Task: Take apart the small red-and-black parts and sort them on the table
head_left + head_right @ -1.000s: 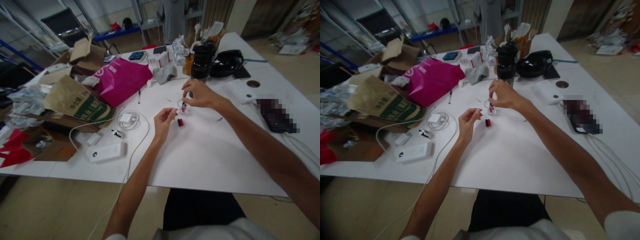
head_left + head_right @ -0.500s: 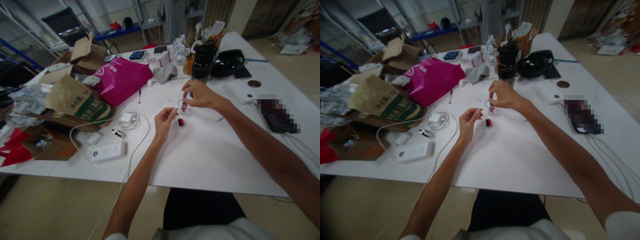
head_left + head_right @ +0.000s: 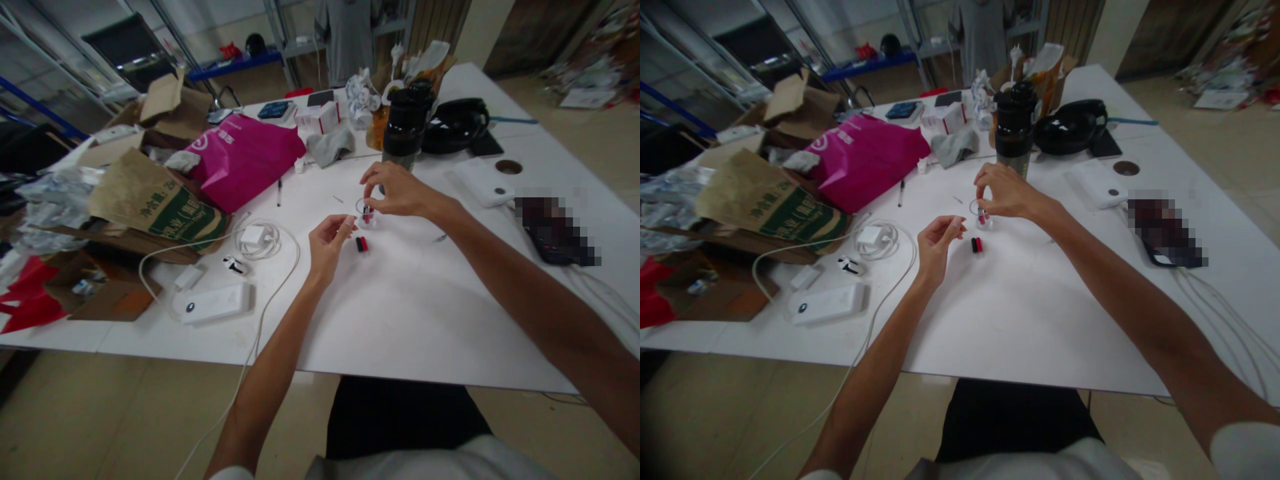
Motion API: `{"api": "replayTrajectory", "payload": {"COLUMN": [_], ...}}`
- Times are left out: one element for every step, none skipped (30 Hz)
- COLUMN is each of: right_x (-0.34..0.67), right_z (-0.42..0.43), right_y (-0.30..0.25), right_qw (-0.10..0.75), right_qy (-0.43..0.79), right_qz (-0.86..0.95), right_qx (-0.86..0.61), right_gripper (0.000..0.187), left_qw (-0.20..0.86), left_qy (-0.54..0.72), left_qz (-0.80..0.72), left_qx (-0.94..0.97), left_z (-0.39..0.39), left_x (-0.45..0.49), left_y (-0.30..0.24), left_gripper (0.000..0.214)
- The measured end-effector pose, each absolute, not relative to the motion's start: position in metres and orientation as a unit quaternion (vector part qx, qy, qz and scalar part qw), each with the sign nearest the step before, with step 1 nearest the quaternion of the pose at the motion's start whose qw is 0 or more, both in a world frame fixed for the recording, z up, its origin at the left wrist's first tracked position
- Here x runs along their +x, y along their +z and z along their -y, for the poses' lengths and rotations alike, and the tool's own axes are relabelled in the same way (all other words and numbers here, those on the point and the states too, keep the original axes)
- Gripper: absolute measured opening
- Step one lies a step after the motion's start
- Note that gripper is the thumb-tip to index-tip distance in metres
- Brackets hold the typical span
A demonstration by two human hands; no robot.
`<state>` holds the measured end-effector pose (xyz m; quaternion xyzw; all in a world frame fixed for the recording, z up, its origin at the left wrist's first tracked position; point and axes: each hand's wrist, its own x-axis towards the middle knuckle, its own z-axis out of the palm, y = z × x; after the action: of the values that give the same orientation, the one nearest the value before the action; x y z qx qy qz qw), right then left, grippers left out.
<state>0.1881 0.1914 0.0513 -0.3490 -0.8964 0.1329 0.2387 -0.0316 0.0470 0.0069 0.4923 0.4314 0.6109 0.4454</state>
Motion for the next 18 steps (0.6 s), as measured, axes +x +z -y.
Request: {"api": "replayTrajectory", "payload": {"right_x": [0.1882, 0.1882, 0.1880, 0.1878, 0.1874, 0.1871, 0.1867, 0.1864, 0.1861, 0.1860, 0.1859, 0.1860, 0.1863, 0.1866, 0.1869, 0.1873, 0.1877, 0.1880], "right_z": [-0.1917, -0.1919, -0.1919, -0.1917, -0.1914, -0.1911, -0.1907, -0.1903, -0.1901, -0.1901, -0.1903, -0.1907, -0.1912, -0.1919, -0.1926, -0.1933, -0.1938, -0.1941], "right_y": [0.0511, 0.0511, 0.0511, 0.0512, 0.0513, 0.0515, 0.0516, 0.0517, 0.0517, 0.0515, 0.0513, 0.0509, 0.0504, 0.0499, 0.0493, 0.0487, 0.0483, 0.0479], "right_qw": [0.237, 0.236, 0.234, 0.233, 0.232, 0.230, 0.229, 0.228, 0.227, 0.226, 0.226, 0.227, 0.228, 0.228, 0.228, 0.228, 0.226, 0.225], "right_qy": [0.134, 0.135, 0.136, 0.137, 0.138, 0.139, 0.140, 0.140, 0.139, 0.137, 0.134, 0.132, 0.129, 0.128, 0.127, 0.127, 0.127, 0.127], "right_qz": [0.897, 0.898, 0.899, 0.899, 0.899, 0.899, 0.899, 0.899, 0.899, 0.900, 0.901, 0.901, 0.902, 0.903, 0.904, 0.904, 0.904, 0.905], "right_qx": [-0.347, -0.345, -0.344, -0.344, -0.345, -0.346, -0.347, -0.348, -0.348, -0.348, -0.346, -0.345, -0.343, -0.341, -0.340, -0.339, -0.339, -0.338], "right_gripper": [0.018, 0.019, 0.019, 0.020, 0.020, 0.020, 0.020, 0.020, 0.021, 0.021, 0.022, 0.022, 0.023, 0.024, 0.024, 0.025, 0.025, 0.025], "left_qw": [0.445, 0.444, 0.444, 0.443, 0.443, 0.443, 0.443, 0.443, 0.443, 0.444, 0.446, 0.447, 0.448, 0.448, 0.447, 0.446, 0.444, 0.443], "left_qy": [0.611, 0.610, 0.611, 0.610, 0.610, 0.610, 0.610, 0.610, 0.610, 0.611, 0.611, 0.612, 0.612, 0.613, 0.612, 0.611, 0.609, 0.608], "left_qz": [-0.432, -0.433, -0.433, -0.432, -0.432, -0.432, -0.431, -0.431, -0.430, -0.429, -0.427, -0.425, -0.424, -0.423, -0.425, -0.427, -0.431, -0.433], "left_qx": [0.492, 0.493, 0.493, 0.494, 0.495, 0.496, 0.496, 0.496, 0.496, 0.496, 0.495, 0.495, 0.495, 0.495, 0.495, 0.496, 0.496, 0.496], "left_z": [-0.0471, -0.0472, -0.0473, -0.0474, -0.0475, -0.0475, -0.0476, -0.0476, -0.0477, -0.0478, -0.0480, -0.0481, -0.0482, -0.0482, -0.0482, -0.0481, -0.0480, -0.0478], "left_x": [-0.0316, -0.0316, -0.0315, -0.0314, -0.0313, -0.0313, -0.0313, -0.0313, -0.0313, -0.0314, -0.0315, -0.0316, -0.0316, -0.0317, -0.0317, -0.0317, -0.0317, -0.0316], "left_y": [0.0070, 0.0071, 0.0071, 0.0071, 0.0071, 0.0070, 0.0068, 0.0067, 0.0065, 0.0063, 0.0061, 0.0060, 0.0059, 0.0060, 0.0060, 0.0061, 0.0063, 0.0064], "left_gripper": [0.045, 0.046, 0.046, 0.046, 0.046, 0.046, 0.046, 0.046, 0.046, 0.046, 0.046, 0.046, 0.046, 0.046, 0.046, 0.046, 0.046, 0.046]}}
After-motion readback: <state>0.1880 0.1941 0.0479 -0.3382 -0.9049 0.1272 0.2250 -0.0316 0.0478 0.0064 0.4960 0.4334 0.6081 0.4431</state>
